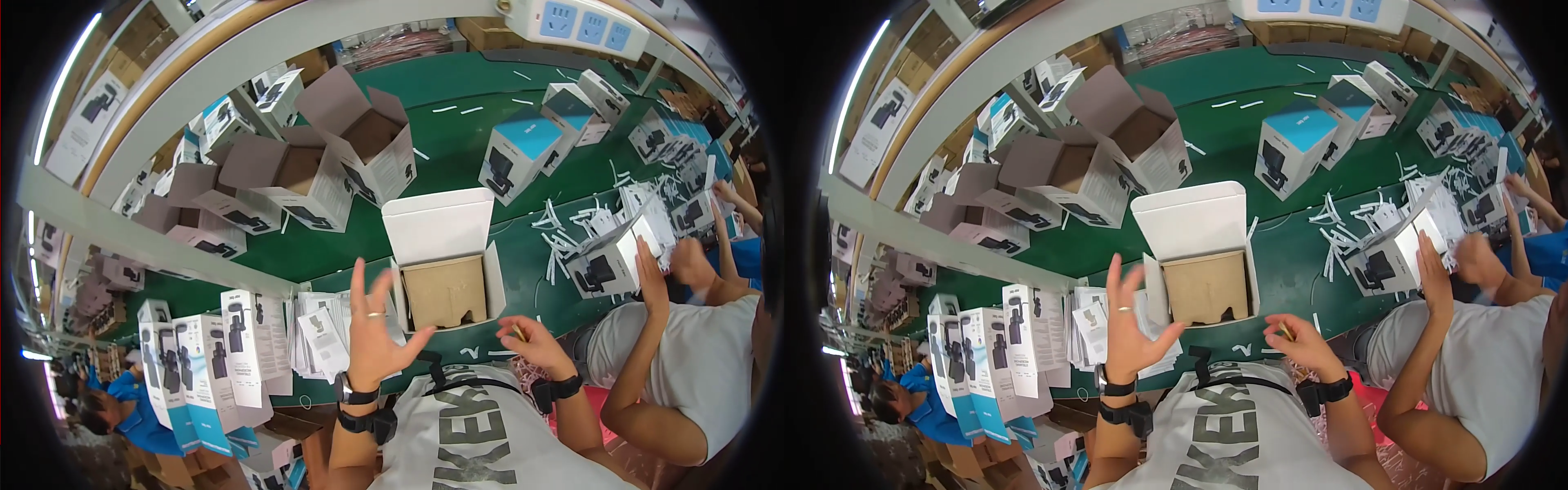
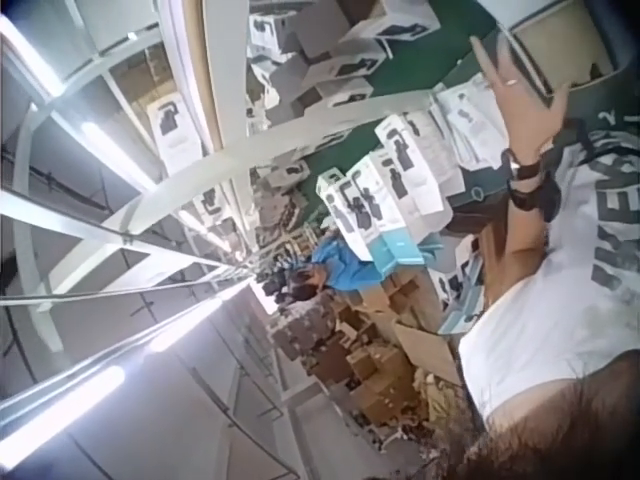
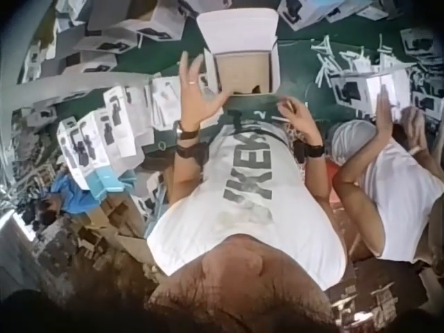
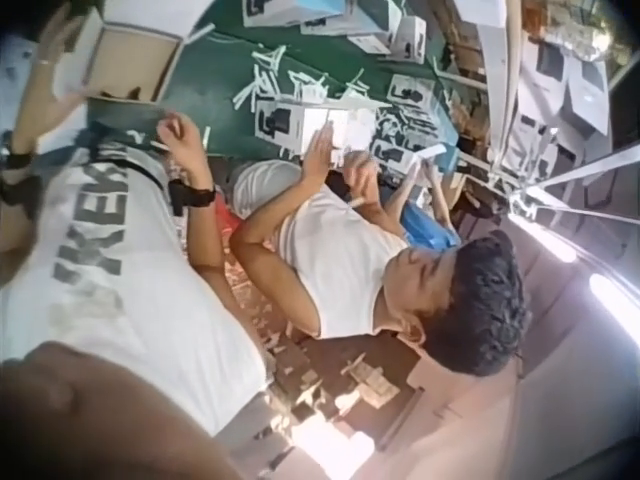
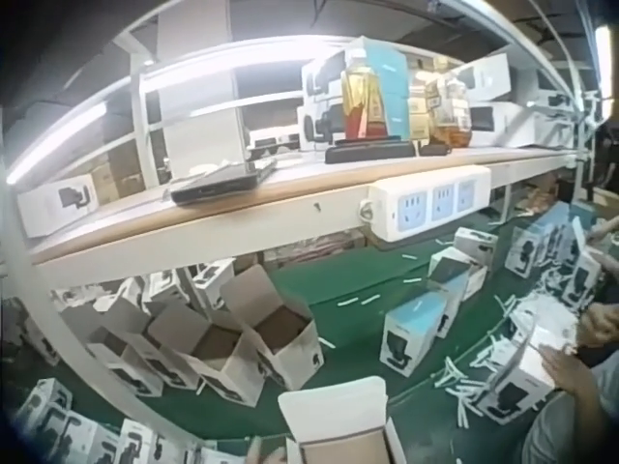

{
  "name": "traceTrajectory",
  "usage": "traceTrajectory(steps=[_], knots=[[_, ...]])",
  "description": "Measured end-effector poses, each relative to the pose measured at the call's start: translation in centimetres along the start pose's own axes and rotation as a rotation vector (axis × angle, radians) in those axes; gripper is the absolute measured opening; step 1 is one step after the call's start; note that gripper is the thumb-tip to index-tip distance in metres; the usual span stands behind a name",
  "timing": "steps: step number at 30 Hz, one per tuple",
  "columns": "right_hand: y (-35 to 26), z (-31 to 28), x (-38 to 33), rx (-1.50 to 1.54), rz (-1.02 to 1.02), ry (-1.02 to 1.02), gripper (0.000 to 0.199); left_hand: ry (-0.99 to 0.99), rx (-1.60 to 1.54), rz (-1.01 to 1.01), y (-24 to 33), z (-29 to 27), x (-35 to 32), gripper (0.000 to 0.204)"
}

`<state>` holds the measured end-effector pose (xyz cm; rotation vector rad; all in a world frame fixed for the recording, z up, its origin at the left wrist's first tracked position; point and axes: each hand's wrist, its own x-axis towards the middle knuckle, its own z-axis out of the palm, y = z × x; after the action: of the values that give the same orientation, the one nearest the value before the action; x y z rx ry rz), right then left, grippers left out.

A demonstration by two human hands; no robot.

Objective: Packaging small electronic devices, blue inserts, and manuals into cardboard boxes on an assembly line.

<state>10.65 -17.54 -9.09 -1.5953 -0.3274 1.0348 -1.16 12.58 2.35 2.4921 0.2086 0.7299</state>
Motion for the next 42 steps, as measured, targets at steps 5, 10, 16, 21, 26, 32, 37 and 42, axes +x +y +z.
traceTrajectory(steps=[5,10,16,21,26,32,37,42], knots=[[-5.2,-0.7,1.3,0.326,-0.038,0.212,0.039,0.066,-0.255,-0.208,-1.7,2.6,-3.9,0.078],[-7.5,3.8,5.4,-0.133,-0.331,0.38,0.044,-0.183,-0.214,0.035,0.5,5.5,-2.2,0.081],[-9.4,0.6,5.5,-0.472,-0.622,0.369,0.031,-0.345,0.261,0.173,2.0,7.8,-2.2,0.08],[-10.3,-0.5,6.3,-0.708,-0.608,0.511,0.018,-0.345,0.277,0.17,1.8,8.0,-2.5,0.08],[-10.2,-0.3,6.2,-0.723,-0.619,0.529,0.015,-0.321,0.243,0.16,2.2,8.3,-2.2,0.077],[-10.4,-0.7,6.9,-0.736,-0.625,0.535,0.016,-0.332,0.254,0.155,2.3,8.4,-2.1,0.077],[-10.1,-1.1,8.6,-0.707,-0.712,0.587,0.014,-0.359,0.279,0.154,2.5,8.5,-2.1,0.08],[-9.6,-1.2,8.4,-0.602,-0.648,0.568,0.013,-0.365,0.295,0.147,2.9,8.9,-2.2,0.079]])
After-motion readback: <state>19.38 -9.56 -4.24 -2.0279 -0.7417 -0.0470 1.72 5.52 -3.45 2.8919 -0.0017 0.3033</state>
